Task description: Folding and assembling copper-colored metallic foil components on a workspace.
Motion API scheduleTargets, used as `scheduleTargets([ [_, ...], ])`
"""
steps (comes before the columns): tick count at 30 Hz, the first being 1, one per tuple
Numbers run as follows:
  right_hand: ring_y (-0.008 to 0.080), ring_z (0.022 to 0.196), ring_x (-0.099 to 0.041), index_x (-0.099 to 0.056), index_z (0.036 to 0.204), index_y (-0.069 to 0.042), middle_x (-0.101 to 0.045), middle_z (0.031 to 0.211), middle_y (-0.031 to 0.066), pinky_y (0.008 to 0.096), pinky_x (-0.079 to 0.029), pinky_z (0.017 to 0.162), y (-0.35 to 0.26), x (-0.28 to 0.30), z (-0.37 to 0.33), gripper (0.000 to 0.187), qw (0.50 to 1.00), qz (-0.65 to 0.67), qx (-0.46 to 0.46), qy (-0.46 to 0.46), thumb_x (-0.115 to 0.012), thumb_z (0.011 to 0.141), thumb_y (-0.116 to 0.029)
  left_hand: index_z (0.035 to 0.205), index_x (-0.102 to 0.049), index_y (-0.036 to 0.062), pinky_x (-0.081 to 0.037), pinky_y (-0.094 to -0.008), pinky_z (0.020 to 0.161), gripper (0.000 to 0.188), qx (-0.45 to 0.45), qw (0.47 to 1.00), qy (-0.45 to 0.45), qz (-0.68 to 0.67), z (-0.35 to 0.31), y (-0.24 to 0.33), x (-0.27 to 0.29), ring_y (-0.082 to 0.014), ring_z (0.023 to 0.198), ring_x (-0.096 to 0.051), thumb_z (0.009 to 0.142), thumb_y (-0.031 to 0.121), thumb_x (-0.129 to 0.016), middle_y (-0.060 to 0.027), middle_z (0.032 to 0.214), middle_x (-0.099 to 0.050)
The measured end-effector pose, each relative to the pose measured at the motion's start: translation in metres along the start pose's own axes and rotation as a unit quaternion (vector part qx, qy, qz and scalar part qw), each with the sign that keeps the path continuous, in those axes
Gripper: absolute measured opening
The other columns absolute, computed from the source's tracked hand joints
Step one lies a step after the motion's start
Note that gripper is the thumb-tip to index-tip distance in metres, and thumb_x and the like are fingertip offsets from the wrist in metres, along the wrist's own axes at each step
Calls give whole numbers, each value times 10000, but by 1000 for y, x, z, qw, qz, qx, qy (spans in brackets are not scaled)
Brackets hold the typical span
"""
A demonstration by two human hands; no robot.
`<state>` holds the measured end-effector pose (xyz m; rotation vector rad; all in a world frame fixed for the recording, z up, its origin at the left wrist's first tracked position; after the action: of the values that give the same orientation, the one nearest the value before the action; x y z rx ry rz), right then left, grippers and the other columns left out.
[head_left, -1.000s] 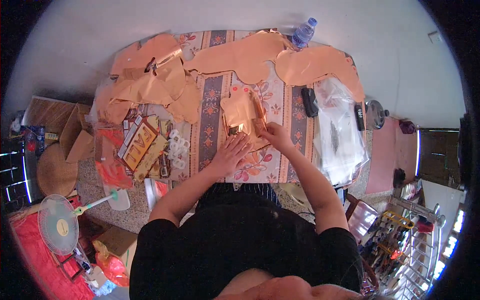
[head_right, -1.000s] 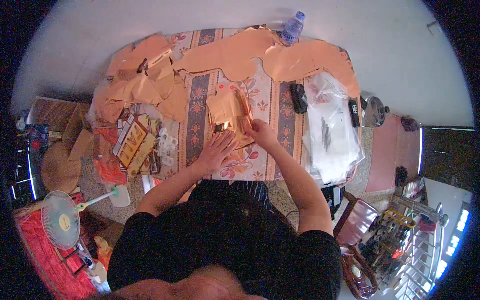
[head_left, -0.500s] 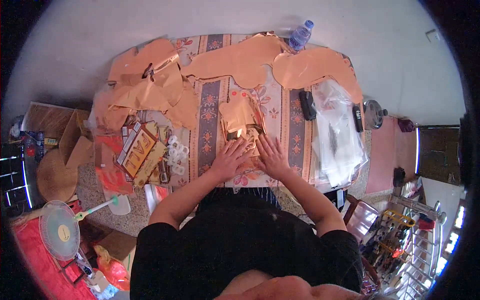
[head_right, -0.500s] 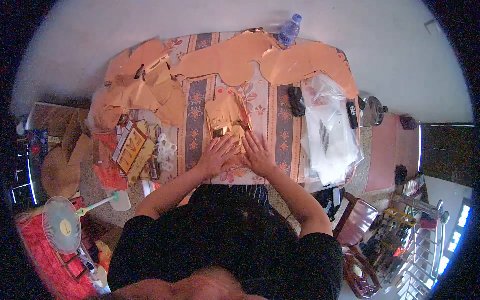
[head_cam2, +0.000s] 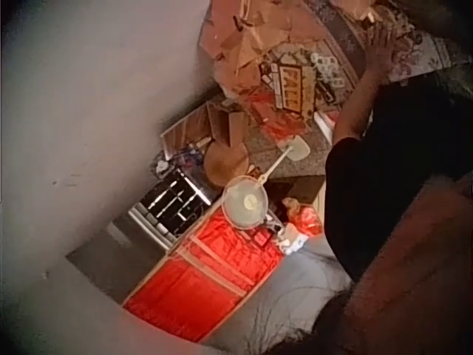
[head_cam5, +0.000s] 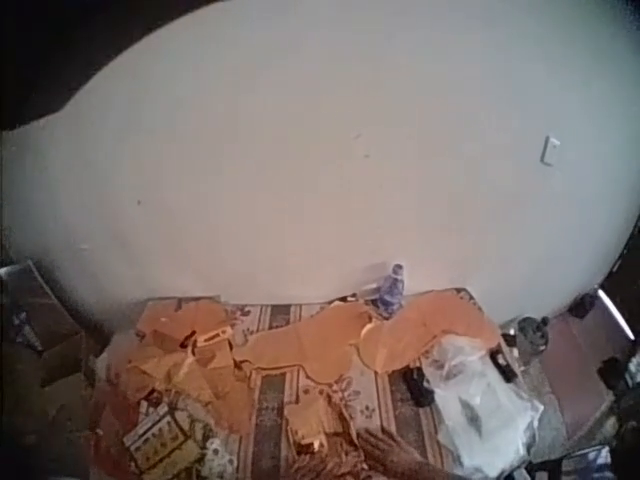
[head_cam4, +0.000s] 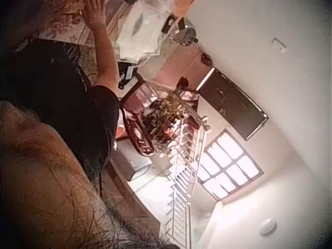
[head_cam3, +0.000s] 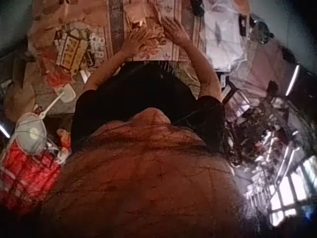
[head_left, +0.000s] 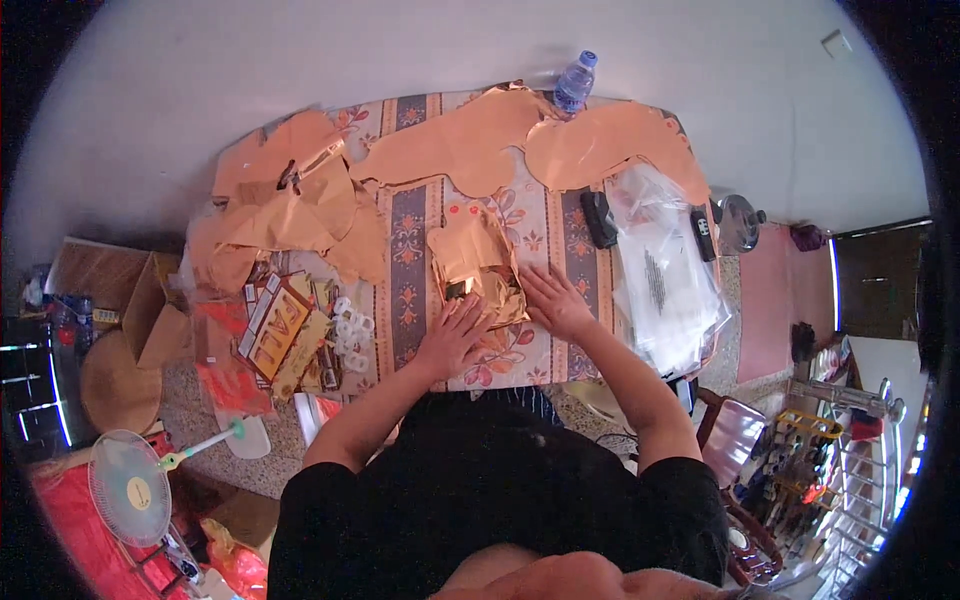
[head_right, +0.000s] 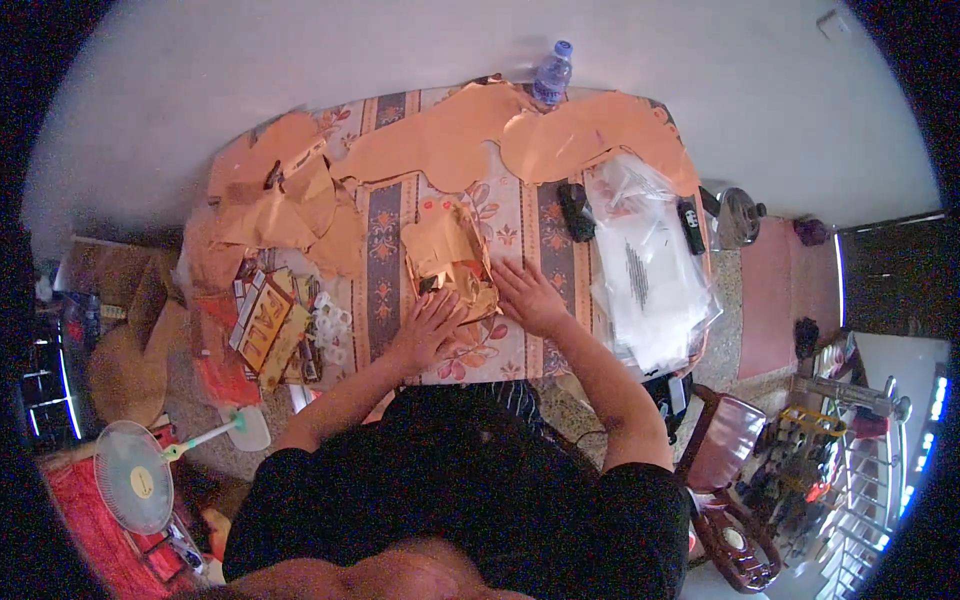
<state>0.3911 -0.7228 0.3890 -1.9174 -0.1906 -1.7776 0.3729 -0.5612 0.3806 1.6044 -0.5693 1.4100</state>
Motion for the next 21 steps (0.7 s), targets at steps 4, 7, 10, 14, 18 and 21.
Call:
scheduleTargets([
  [4, 274, 1398, -234, -361, 1404, -61, -314, 1486, 98, 477, -113, 1152, -10, 4, 3, 633, 997, -36, 68, 0, -515, 888, -393, 1446, -295, 109, -90, -492, 1145, 704, 5, 999, -17, -42, -1, 0, 1, -302, 1427, -143, 842, 343, -569, -136, 1522, -220],
  [7, 282, 1398, -224, -385, 1391, -70, -320, 1481, 91, 491, -100, 1151, -10, 1, 6, 638, 996, -34, 86, -10, -513, 880, -430, 1447, -291, 108, -92, -491, 1145, 714, 1, 999, -18, -31, 0, 2, 4, -303, 1428, -140, 833, 328, -581, -137, 1522, -218],
  [10, 270, 1397, -224, -413, 1379, -99, -321, 1479, 87, 490, -83, 1153, -11, -6, 10, 630, 991, -53, 117, -47, -512, 871, -460, 1439, -316, 119, -95, -485, 1144, 703, 2, 1000, -15, -16, 1, 4, 5, -294, 1426, -152, 824, 325, -589, -131, 1512, -245],
  [14, 265, 1395, -230, -442, 1360, -126, -326, 1476, 74, 485, -78, 1155, -12, -1, 10, 613, 989, -29, 145, -20, -524, 859, -471, 1425, -355, 133, -97, -482, 1143, 682, -8, 1000, 7, -28, 0, 8, 10, -284, 1422, -168, 818, 326, -598, -117, 1503, -272],
  [18, 270, 1400, -226, -441, 1362, -143, -325, 1479, 65, 488, -79, 1157, -8, -2, 12, 600, 992, -18, 124, -16, -549, 851, -439, 1420, -367, 133, -89, -481, 1144, 674, 3, 1000, -14, -19, 0, 6, 5, -289, 1419, -179, 819, 330, -600, -115, 1501, -279],
  [21, 274, 1411, -209, -411, 1387, -144, -295, 1499, 80, 489, -87, 1158, -5, -4, 11, 621, 992, -3, 127, 2, -564, 847, -411, 1454, -294, 114, -83, -488, 1145, 704, -15, 999, -32, -8, -1, 9, 0, -311, 1433, -113, 842, 327, -569, -140, 1527, -203],
])
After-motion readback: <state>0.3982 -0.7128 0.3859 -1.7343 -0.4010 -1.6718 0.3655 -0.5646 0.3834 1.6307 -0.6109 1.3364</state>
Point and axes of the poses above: each hand's wrist, its own z-axis towards the middle knuckle, its own x-axis out of the back of the hand, y = z × x, the point moved 9 cm from there along z, towards the middle knuckle
